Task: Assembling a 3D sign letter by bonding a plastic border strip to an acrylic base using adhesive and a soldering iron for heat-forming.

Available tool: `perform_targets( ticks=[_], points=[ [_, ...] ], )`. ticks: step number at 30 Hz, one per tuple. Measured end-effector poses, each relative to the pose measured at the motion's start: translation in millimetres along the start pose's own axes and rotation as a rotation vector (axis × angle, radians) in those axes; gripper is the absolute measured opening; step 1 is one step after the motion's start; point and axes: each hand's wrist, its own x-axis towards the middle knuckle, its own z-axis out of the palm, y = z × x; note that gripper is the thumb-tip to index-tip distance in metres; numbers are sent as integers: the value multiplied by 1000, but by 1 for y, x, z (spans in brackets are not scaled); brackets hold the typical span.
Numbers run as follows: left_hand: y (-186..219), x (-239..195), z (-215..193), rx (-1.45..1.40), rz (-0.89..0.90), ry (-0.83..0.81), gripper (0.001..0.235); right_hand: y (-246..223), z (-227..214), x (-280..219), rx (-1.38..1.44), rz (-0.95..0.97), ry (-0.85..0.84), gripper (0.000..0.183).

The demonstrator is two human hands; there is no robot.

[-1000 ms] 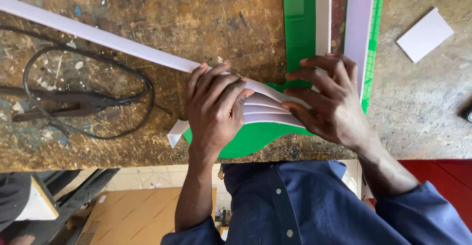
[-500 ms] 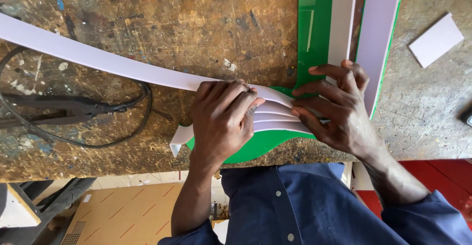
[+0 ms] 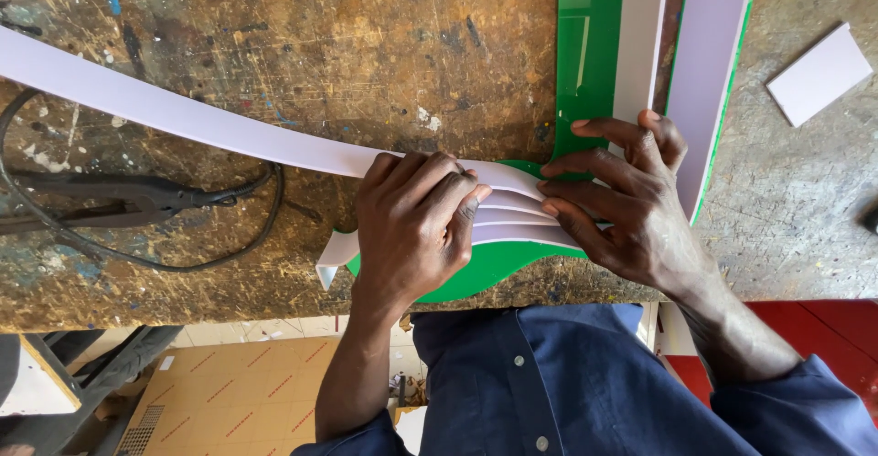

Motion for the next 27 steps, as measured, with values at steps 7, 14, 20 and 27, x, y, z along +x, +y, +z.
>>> perform_targets(
  ticks=[7, 14, 20, 27],
  points=[
    [0, -4, 1, 7, -19, -10, 16, -1, 0, 0, 4, 10, -8, 15],
    [0, -3, 2, -38, -15, -17, 16, -3, -1, 2, 28, 27, -19, 19],
    [0, -2, 2, -52, -8, -28, 15, -4, -2, 4, 27, 23, -19, 21],
    [3, -1, 2, -52, -19, -18, 17, -2, 0, 1, 16, 17, -22, 22]
  ],
)
